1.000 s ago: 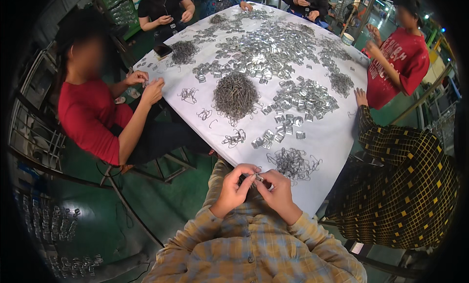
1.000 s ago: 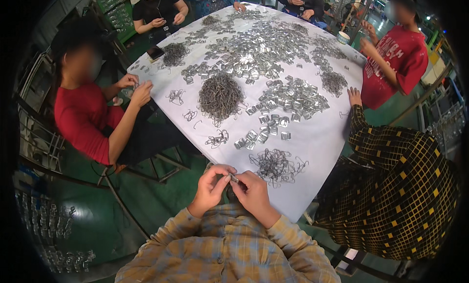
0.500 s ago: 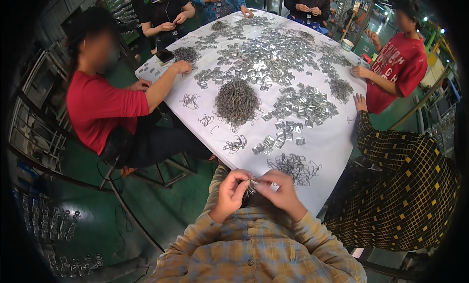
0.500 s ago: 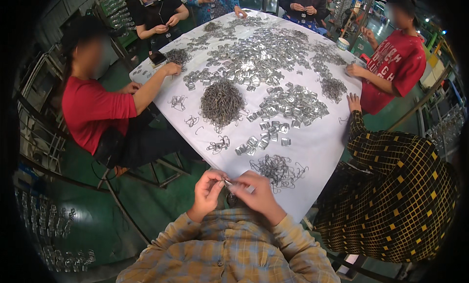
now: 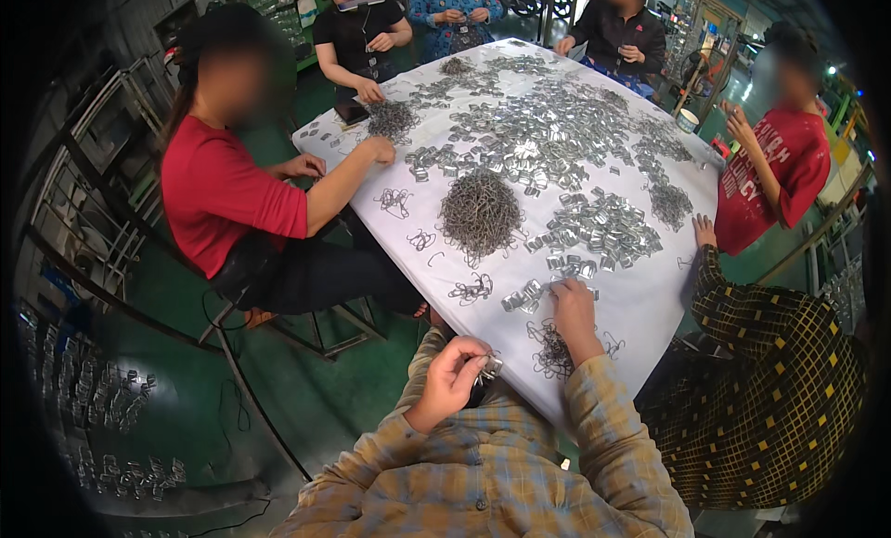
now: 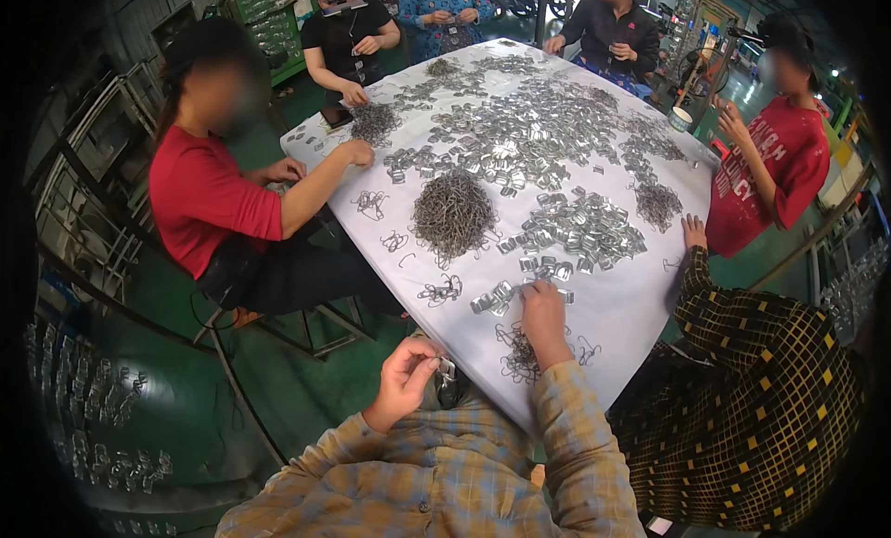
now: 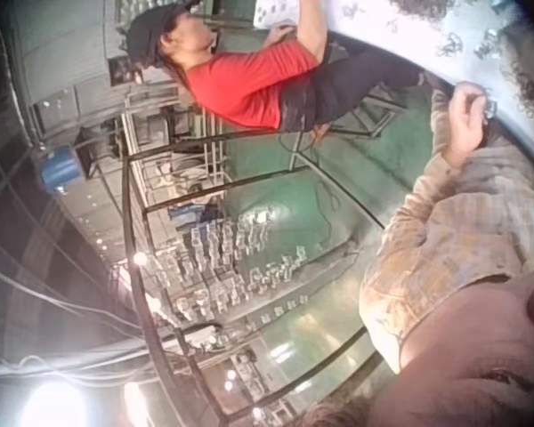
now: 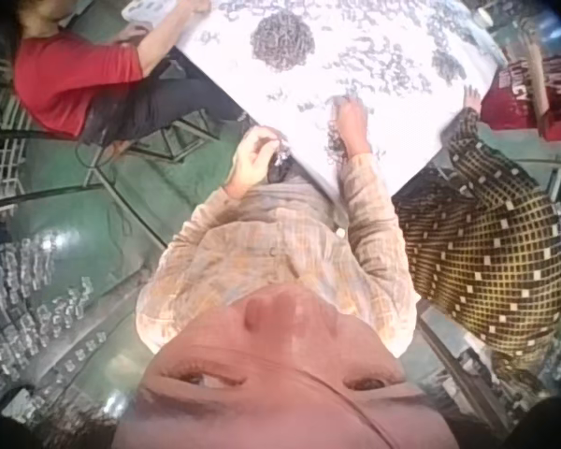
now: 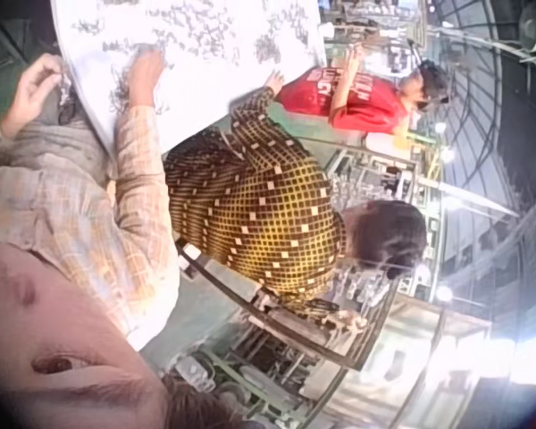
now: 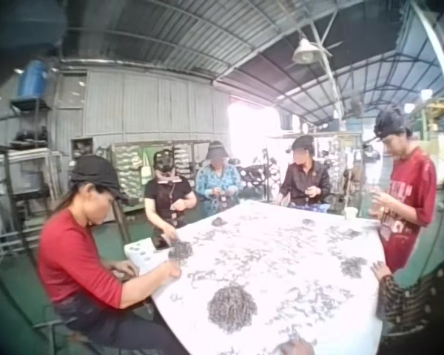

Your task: The person picks up metal rings from a table and hangs them onto a metal rack by hand.

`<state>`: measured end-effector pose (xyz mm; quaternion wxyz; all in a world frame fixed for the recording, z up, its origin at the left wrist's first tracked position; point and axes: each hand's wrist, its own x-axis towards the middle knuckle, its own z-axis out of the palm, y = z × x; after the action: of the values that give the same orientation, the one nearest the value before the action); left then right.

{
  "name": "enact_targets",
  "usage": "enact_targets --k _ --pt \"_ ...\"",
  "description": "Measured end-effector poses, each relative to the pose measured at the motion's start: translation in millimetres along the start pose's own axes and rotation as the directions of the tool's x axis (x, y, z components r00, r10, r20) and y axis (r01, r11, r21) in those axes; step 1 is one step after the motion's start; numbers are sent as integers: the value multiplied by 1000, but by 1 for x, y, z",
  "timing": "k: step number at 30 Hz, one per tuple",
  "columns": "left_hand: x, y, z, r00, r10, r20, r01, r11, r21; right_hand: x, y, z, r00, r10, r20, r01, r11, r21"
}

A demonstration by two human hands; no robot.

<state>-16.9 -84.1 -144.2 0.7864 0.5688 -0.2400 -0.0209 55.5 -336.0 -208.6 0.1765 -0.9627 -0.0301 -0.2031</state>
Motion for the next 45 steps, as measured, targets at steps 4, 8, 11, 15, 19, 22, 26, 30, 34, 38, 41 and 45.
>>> enact_targets --k 4,8,11,15,19,22,26,30,34,38,41,45 --pt "1 -2 0 1000 -1 -14 1 1000 15 4 -14 -18 994 63 -84 -55 994 90" --pt "4 -5 2 997 -32 -67 41 990 133 -4 -46 -50 899 277 340 -406 230 885" --pt "4 -4 2 993 -104 -47 111 978 178 -12 -75 -78 868 188 460 -472 26 881" --pt "1 -9 6 993 -101 -68 115 961 251 -29 -92 -82 873 168 457 -475 88 876" --pt "0 -12 6 992 -52 -112 87 939 332 -37 -107 -89 876 175 449 -474 148 868" --pt "1 -11 5 997 -6 -76 38 905 424 -44 -115 -90 870 199 452 -481 139 866" --pt "0 -6 -5 998 43 53 -65 842 536 -57 -124 -88 903 262 339 -405 261 876" --pt "-1 -10 -29 950 -226 215 157 941 299 -72 -135 -91 940 226 258 -332 413 848" --pt "14 -16 -40 848 -453 275 434 891 130 -88 -143 -88 937 205 282 -345 431 833" --pt "36 -42 -31 912 -367 185 267 872 411 -96 -145 -83 947 174 270 -320 437 841" --pt "55 -62 -9 951 -193 241 12 803 596 -99 -143 -81 953 158 259 -303 451 840" --pt "66 -83 9 892 39 450 -387 579 717 -100 -142 -83 958 141 250 -287 470 835"
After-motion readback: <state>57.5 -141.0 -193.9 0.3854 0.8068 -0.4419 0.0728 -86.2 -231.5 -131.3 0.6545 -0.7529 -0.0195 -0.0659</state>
